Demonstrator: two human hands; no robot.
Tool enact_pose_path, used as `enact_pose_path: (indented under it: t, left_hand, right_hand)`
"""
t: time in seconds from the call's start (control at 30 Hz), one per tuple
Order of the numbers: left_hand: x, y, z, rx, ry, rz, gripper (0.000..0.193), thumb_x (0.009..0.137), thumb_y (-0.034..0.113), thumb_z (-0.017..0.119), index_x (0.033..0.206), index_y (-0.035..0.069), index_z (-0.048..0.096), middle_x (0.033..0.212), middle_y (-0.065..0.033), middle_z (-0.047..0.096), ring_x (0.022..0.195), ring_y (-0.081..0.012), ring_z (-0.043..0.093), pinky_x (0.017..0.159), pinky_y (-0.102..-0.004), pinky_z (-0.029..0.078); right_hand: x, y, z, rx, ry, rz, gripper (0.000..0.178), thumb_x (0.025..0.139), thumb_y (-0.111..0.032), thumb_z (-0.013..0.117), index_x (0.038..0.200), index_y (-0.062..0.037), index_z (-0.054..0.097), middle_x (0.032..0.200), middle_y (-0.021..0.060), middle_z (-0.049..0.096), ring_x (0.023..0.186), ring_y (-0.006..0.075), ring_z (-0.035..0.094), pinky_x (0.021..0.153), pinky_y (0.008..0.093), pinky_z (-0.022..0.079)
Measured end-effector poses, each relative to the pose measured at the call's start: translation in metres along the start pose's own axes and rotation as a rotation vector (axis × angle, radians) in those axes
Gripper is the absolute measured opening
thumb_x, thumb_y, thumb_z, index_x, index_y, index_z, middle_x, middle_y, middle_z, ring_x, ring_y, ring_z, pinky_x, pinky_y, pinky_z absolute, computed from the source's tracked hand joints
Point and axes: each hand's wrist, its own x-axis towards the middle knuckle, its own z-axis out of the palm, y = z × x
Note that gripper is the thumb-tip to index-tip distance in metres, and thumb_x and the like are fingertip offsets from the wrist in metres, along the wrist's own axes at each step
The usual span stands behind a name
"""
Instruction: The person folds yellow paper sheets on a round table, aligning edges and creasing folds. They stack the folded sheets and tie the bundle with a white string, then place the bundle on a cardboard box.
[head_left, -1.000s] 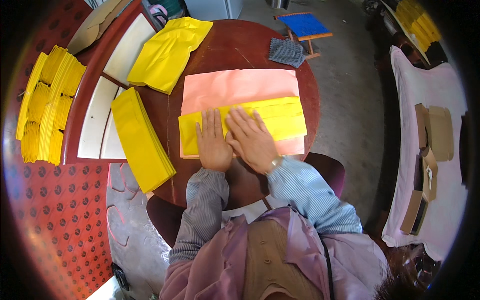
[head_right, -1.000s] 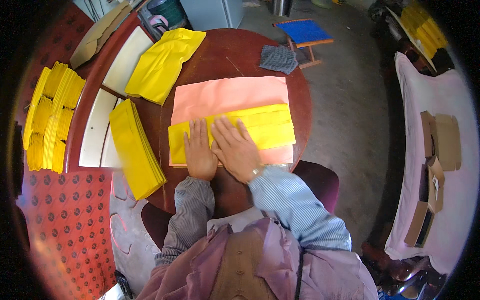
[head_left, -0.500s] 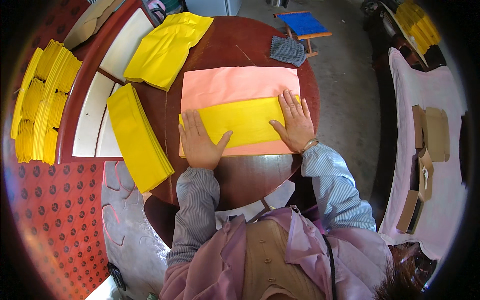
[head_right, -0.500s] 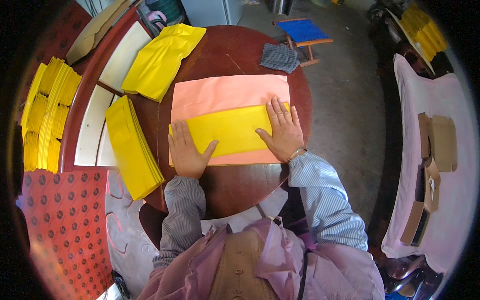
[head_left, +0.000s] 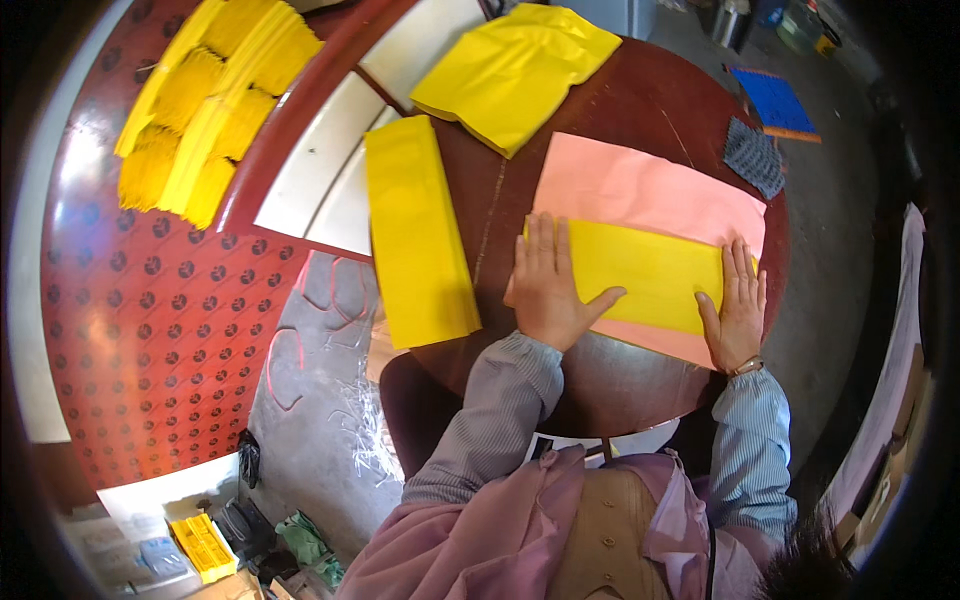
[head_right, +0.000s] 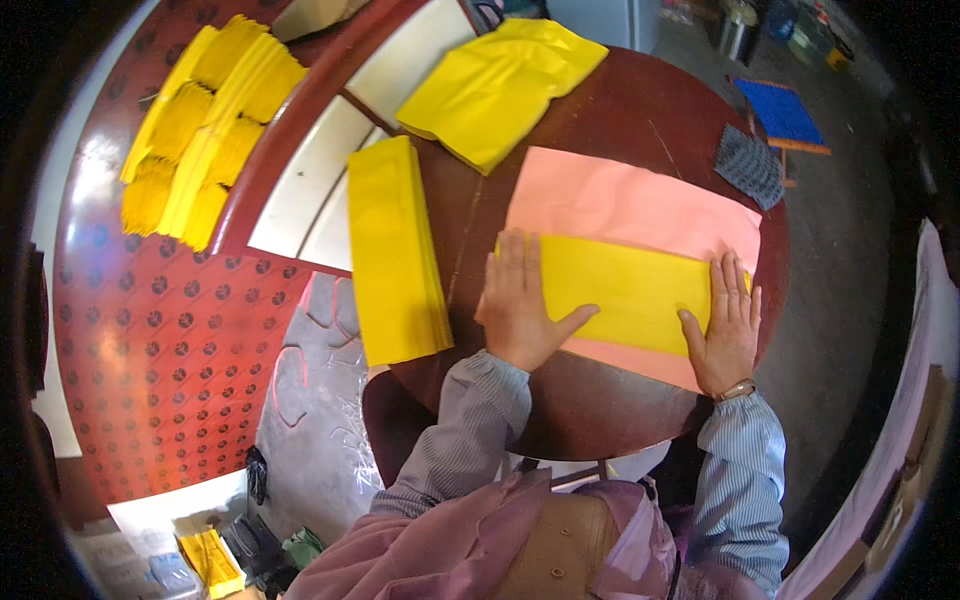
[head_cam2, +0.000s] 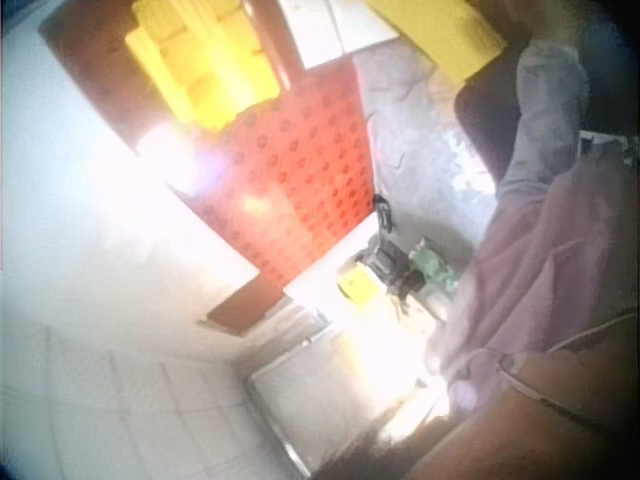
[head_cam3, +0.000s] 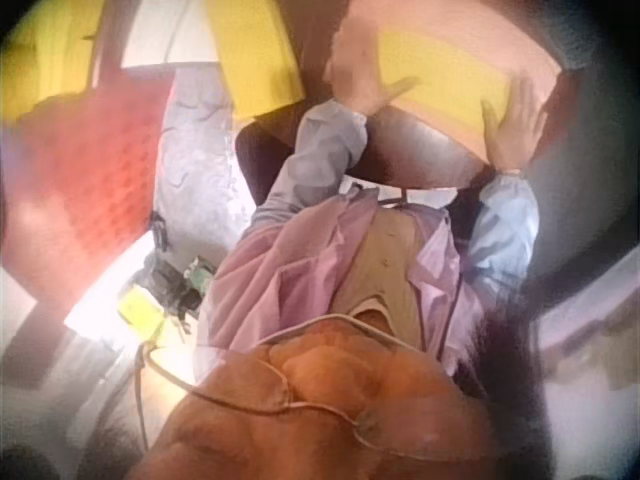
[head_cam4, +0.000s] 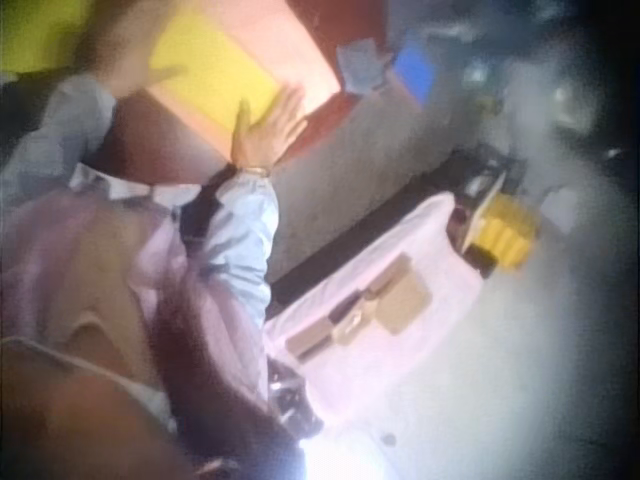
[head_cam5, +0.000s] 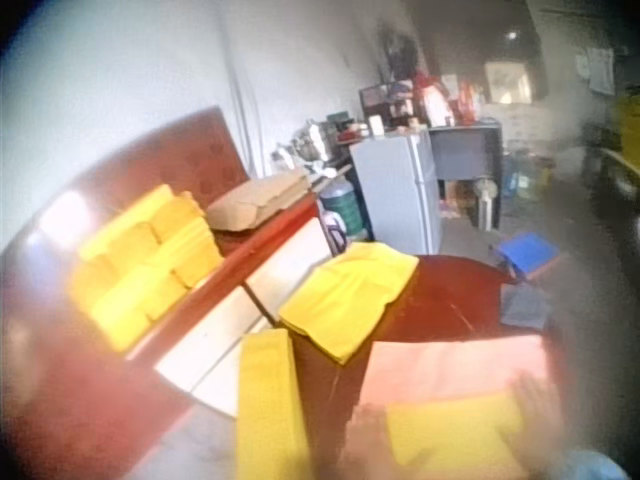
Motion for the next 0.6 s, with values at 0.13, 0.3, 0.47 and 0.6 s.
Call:
enact_pose_path:
  t: [0.13,0.3,0.47,0.6]
  left_hand:
    - [0.0,0.007,-0.005,0.223,-0.14,0.02,0.105,0.092,0.078,0.057,0.166,0.008,0.031,0.169,-0.0323,0.025,0.161,-0.0444,0.016,0.127,-0.0679,0.005]
    - [0.008,0.015,0.002,0.276,-0.187,0.085,0.094,0.102,0.072,0.042,0.169,0.01,0.022,0.173,-0.0269,0.019,0.163,-0.0395,0.01,0.128,-0.066,0.002]
    - [0.012,0.001,-0.008,0.158,-0.27,0.054,0.097,0.101,0.071,0.047,0.169,0.006,0.023,0.174,-0.0254,0.019,0.163,-0.038,0.011,0.13,-0.0601,0.005]
    - [0.01,-0.007,-0.006,0.172,-0.216,0.076,0.096,0.099,0.072,0.05,0.167,0.006,0.03,0.173,-0.0269,0.02,0.163,-0.0394,0.012,0.13,-0.0609,0.005]
  right_hand:
    - [-0.005,0.003,0.001,-0.021,0.006,-0.024,0.079,0.103,-0.045,0.058,0.168,-0.0122,0.028,0.176,0.0102,0.024,0.163,0.0287,0.021,0.132,0.0531,0.009]
    - [-0.004,0.003,0.0,-0.051,-0.038,-0.011,0.08,0.103,-0.046,0.055,0.168,-0.0089,0.026,0.176,0.0118,0.024,0.163,0.031,0.02,0.131,0.0552,0.008]
    - [-0.002,-0.004,-0.012,-0.04,-0.101,0.029,0.08,0.104,-0.046,0.054,0.168,-0.0093,0.025,0.176,0.0113,0.022,0.164,0.0301,0.017,0.132,0.0544,0.007]
    - [0.0,-0.008,-0.014,-0.006,-0.099,0.017,0.08,0.104,-0.047,0.055,0.169,-0.0104,0.024,0.177,0.0096,0.021,0.164,0.0295,0.016,0.132,0.0541,0.007]
